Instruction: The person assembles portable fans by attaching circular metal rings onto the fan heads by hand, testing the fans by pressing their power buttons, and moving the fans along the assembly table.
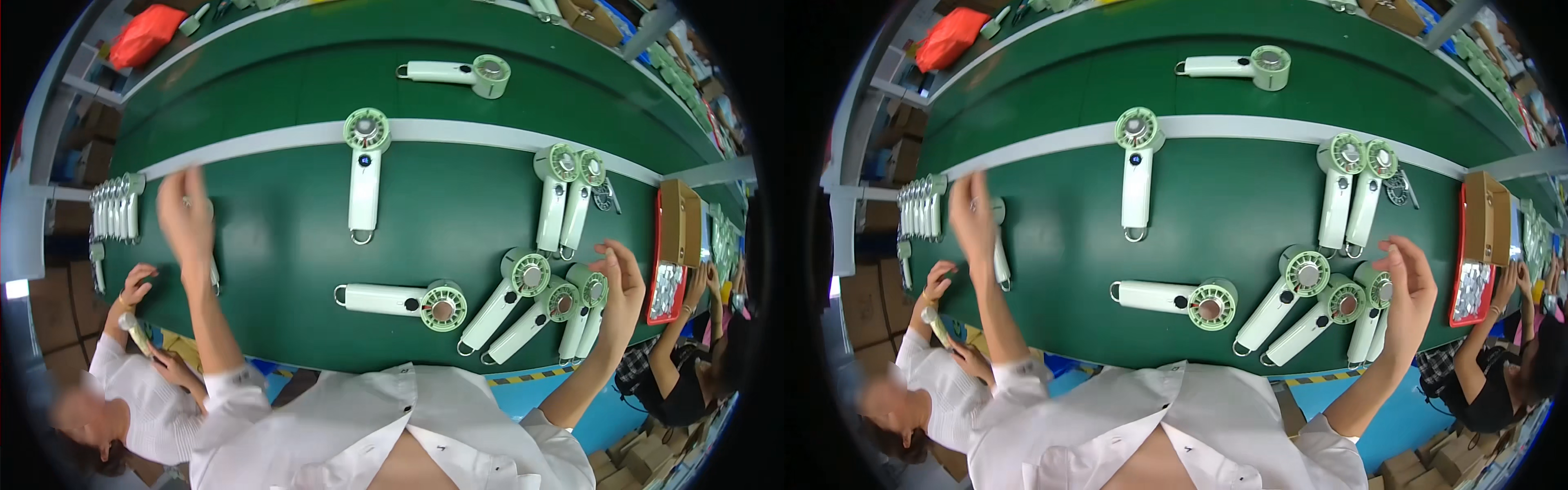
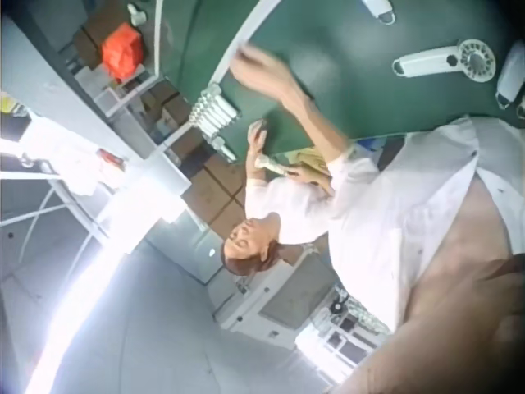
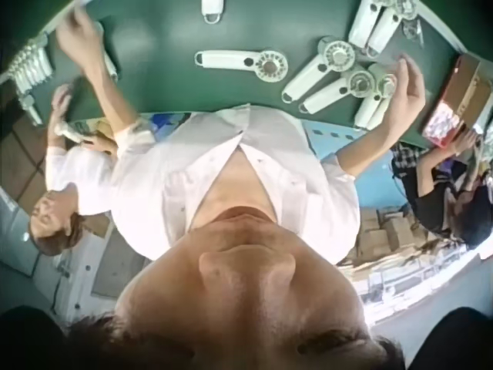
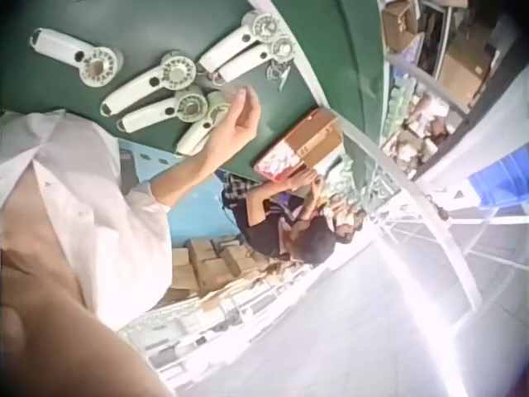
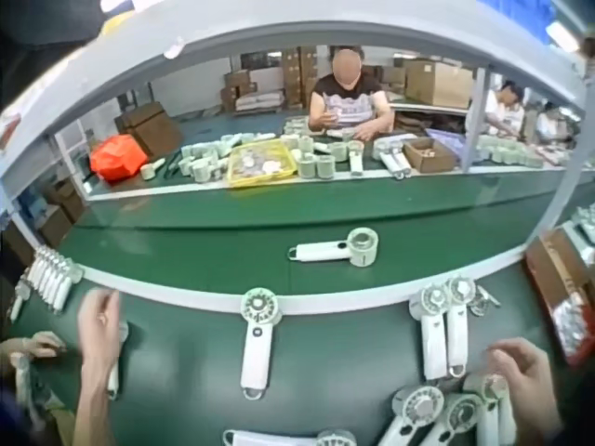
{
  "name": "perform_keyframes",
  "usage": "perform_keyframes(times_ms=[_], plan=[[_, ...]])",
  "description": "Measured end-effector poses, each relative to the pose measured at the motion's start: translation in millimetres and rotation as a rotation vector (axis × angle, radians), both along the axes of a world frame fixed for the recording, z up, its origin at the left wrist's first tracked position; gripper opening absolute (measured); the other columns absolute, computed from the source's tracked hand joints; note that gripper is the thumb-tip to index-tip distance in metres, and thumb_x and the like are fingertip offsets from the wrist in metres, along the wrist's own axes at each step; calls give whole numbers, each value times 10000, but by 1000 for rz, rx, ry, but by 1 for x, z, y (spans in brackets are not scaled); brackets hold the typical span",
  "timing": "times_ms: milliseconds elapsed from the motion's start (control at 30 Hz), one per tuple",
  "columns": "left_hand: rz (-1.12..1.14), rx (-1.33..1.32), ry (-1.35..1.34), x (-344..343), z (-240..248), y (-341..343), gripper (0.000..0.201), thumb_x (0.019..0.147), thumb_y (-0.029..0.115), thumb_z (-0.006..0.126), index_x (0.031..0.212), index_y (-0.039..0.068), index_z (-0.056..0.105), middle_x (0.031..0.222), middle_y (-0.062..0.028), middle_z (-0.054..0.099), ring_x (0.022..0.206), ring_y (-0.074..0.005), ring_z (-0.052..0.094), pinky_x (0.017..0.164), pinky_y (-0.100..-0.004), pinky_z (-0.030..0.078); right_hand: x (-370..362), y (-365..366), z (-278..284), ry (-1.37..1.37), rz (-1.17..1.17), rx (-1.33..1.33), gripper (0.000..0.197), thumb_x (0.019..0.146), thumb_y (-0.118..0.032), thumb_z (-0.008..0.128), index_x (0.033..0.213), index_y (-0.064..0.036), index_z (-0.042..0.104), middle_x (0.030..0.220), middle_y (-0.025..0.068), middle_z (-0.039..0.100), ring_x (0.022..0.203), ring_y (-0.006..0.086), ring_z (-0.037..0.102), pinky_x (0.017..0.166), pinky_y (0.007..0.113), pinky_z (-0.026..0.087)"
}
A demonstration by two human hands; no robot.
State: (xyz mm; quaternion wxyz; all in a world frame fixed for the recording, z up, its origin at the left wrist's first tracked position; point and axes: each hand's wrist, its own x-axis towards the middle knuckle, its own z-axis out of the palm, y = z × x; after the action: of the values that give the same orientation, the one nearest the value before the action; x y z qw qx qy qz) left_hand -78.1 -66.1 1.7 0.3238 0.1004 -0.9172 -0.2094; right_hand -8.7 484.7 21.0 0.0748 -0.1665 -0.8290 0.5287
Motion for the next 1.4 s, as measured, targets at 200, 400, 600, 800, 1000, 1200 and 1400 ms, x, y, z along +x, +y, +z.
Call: perform_keyframes(times_ms=[200, 400, 600, 800, 1000, 1200, 1400], plan=[[-720, -169, -275, -184, -10, 138, 443, 947, 358, 652, 1174, -20, 625, 1123, -195, 658, 1077, -354, 612, 928, -435, 492, -9, -12, -2, 38, 40, 19, 260, 1006, -160, 628, 1185, 25, 662, 1051, 84, 706, 853, 98, 618, 812, 246, 472], [-905, -517, -683, -270, -58, 218, 668, 901, 435, 708, 1329, -44, 521, 1277, -234, 545, 1225, -369, 508, 1026, -433, 449, 25, 16, -9, 59, -148, 27, 264, 1009, -158, 624, 1185, 35, 661, 1037, 94, 704, 854, 107, 617, 828, 257, 486], [-871, -171, -750, -276, -37, 239, 540, 846, 276, 741, 1232, -26, 515, 917, -143, 684, 720, -234, 691, 687, -364, 571, 54, 53, -18, 42, -301, -1, 253, 993, -147, 633, 1132, 62, 670, 1011, 70, 696, 914, 132, 635, 852, 263, 496], [-846, 813, -1046, -207, 10, 258, 381, 952, 349, 695, 1120, 45, 539, 746, -27, 583, 554, -115, 569, 508, -262, 484, 46, 108, -37, -154, -372, 302, 300, 957, -204, 673, 1125, 44, 675, 830, 45, 681, 820, 99, 618, 761, 247, 482], [-1017, 1250, -1150, -129, 0, 263, 320, 1054, 268, 521, 1230, 1, 506, 957, -125, 645, 800, -225, 682, 746, -406, 609, 46, 178, -68, -233, -277, 431, 349, 890, -237, 723, 1150, -8, 684, 835, 51, 672, 802, 114, 615, 733, 270, 492], [-961, 1312, -1119, -79, -15, 261, 375, 1038, 216, 544, 1323, -10, 452, 1174, -184, 647, 993, -285, 693, 859, -436, 608, 36, 194, -103, -252, -153, 600, 228, 885, -124, 721, 1045, 28, 663, 909, 118, 694, 831, 178, 665, 763, 310, 524], [-900, 1430, -1073, -56, -33, 264, 453, 1013, 188, 585, 1385, 3, 404, 1222, -180, 635, 1036, -273, 675, 910, -421, 583, 33, 216, -118, -195, -134, 345, 224, 899, -151, 742, 979, 46, 670, 851, 99, 703, 789, 152, 648, 724, 295, 513]])
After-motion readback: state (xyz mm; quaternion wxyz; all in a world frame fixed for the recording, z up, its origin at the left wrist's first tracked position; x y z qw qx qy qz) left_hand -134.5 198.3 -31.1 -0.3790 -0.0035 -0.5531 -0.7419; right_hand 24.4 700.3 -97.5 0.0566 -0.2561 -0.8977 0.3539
